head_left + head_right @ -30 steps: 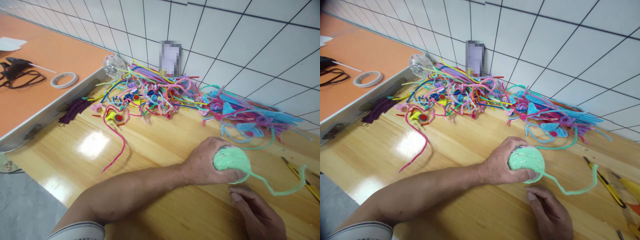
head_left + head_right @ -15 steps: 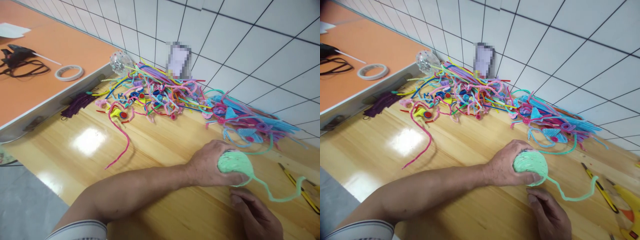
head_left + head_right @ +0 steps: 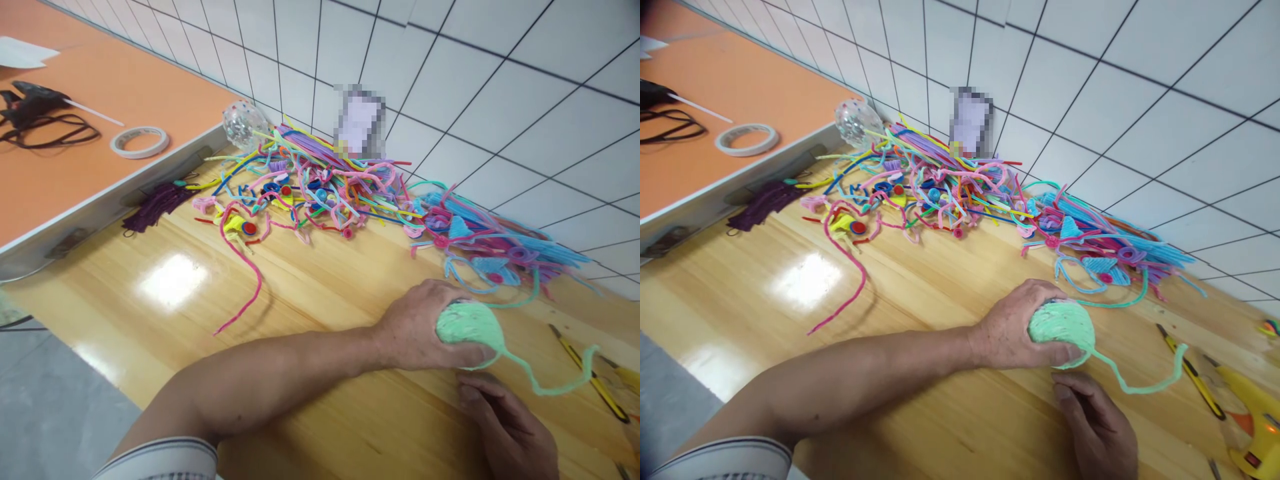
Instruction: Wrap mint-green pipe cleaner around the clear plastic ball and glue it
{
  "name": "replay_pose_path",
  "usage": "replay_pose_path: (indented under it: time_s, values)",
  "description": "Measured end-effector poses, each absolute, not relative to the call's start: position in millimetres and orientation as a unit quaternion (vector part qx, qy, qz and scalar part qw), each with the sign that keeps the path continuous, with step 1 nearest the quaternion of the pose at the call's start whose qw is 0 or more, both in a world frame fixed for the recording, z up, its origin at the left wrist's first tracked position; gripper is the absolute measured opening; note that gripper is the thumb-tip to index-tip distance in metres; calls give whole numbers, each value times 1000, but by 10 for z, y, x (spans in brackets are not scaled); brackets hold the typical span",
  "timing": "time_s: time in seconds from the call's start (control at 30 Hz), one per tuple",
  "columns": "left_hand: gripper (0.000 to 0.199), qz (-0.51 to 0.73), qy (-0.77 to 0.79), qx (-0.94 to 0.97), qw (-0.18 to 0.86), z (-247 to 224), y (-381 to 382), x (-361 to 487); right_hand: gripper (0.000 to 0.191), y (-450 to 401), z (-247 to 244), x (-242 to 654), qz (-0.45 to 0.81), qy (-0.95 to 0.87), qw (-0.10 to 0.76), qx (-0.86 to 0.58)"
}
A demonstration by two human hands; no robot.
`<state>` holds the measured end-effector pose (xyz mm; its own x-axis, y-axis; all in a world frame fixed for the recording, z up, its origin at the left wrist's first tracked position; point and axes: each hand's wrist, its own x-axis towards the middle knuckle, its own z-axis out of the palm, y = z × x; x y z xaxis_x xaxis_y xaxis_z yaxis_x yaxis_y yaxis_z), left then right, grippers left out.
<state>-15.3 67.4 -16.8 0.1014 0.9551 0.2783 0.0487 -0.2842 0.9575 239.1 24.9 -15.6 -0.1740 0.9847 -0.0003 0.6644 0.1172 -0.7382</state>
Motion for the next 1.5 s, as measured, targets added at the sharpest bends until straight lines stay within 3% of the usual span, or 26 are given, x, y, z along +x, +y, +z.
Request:
replay_pose_path:
  time_s: [0.57,1.27,1.5]
  values:
    - [75,512,421,609,436,-142,694,-143,13,255,22,2087,274,-706,318,-570]
    - [71,520,421,610,424,-154,695,-131,16,251,-61,2241,283,-716,275,-576]
    - [68,525,417,613,417,-160,687,-130,13,251,-43,2187,279,-717,304,-562]
